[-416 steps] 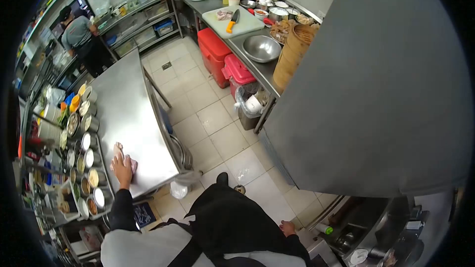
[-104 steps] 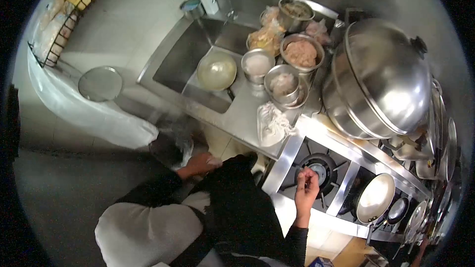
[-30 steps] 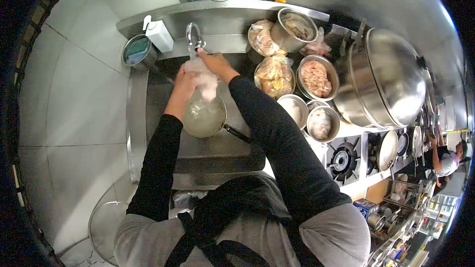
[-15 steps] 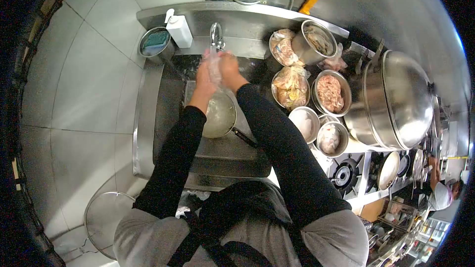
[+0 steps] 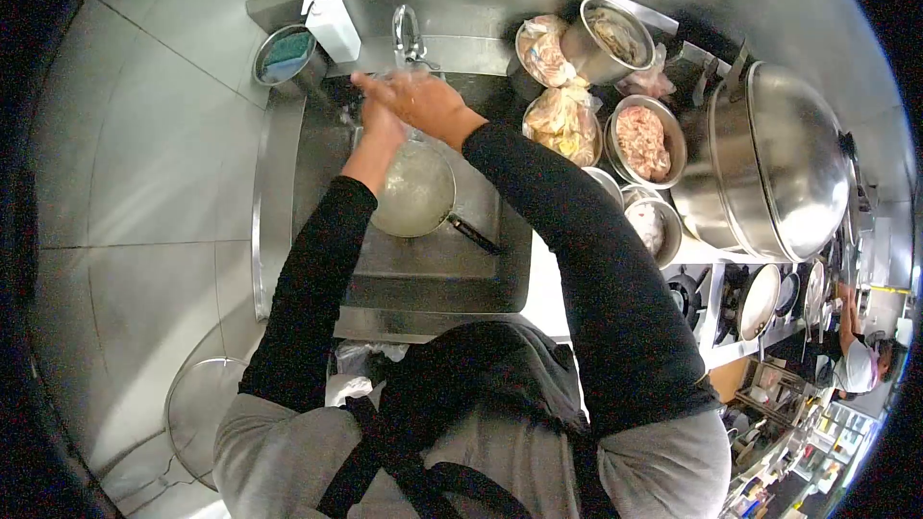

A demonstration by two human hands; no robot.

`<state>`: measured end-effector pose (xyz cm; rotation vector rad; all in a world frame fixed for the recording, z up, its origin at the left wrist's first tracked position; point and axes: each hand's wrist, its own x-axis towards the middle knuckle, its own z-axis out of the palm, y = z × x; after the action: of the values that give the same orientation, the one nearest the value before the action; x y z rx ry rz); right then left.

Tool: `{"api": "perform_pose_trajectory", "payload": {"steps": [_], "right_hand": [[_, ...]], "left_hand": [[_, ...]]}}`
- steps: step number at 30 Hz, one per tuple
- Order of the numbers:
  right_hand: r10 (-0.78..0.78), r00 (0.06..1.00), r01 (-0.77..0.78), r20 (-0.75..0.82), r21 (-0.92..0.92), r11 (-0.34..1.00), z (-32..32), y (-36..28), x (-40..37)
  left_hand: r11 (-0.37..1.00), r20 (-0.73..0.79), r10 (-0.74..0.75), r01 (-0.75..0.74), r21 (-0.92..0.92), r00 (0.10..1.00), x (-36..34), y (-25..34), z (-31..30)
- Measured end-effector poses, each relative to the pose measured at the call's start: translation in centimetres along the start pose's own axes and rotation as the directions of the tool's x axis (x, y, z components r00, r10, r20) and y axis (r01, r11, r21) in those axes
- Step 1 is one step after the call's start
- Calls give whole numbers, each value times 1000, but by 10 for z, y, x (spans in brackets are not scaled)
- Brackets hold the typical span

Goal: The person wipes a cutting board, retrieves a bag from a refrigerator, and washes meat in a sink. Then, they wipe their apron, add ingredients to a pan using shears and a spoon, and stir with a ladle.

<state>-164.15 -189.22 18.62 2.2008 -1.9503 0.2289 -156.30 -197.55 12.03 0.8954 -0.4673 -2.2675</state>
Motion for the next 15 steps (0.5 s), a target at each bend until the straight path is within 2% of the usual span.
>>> {"api": "perform_pose_trajectory", "payload": {"steps": [1, 2, 3, 4, 5, 6, 7, 8, 9, 10, 11, 12, 13, 14, 15], "right_hand": [[171, 984, -172, 48, 21, 985, -5, -7, 10], [163, 985, -165, 47, 24, 986, 7, -6, 12], [278, 960, -270, 1, 246, 931, 18, -7, 12], [395, 918, -345, -15, 459, 819, 34, -7, 12], [388, 922, -337, -17, 460, 821, 49, -5, 13], [272, 925, -122, -265, 470, 874, 64, -5, 10], [151, 853, 91, -499, 426, 900, 72, -4, 8], [151, 854, 91, -497, 429, 899, 55, -4, 3], [250, 964, -231, 87, 737, 635, 20, -4, -3], [96, 768, -629, 633, 716, 303, -1, -4, -9], [99, 766, -632, 635, 715, 298, -2, -4, -16], [139, 749, -662, 648, 724, 195, -3, -3, -23], [176, 731, -679, 660, 728, 93, -4, -2, -28], [207, 709, -687, 674, 726, -9, -5, -2, -31], [235, 686, -685, 689, 720, -112, -5, -3, -33]], "left_hand": [[789, 60, 300, -283, 545, 952, 11, 6, -10], [245, 270, 491, -429, 870, 828, 19, 13, -13], [564, 135, 557, -493, 662, 819, 27, 15, -12], [563, 132, 562, -495, 662, 816, 23, 18, -12], [388, 257, 564, -527, 756, 785, 16, 22, -11], [199, 376, 536, -546, 814, 756, 7, 26, -11], [199, 373, 538, -544, 815, 756, 2, 31, -12], [37, 521, 457, -601, 798, 721, -5, 34, -13], [-118, 649, 347, -656, 746, 676, -10, 37, -14], [-117, 650, 343, -656, 746, 678, -17, 37, -10], [-67, 769, 345, -803, 592, 538, -22, 34, -7], [-15, 854, 358, -912, 411, 379, -26, 31, -4], [-10, 887, 310, -931, 364, 344, -22, 29, -7], [-8, 885, 311, -930, 367, 346, -21, 25, -13], [124, 755, 271, -799, 588, 597, -23, 21, -22]]}}
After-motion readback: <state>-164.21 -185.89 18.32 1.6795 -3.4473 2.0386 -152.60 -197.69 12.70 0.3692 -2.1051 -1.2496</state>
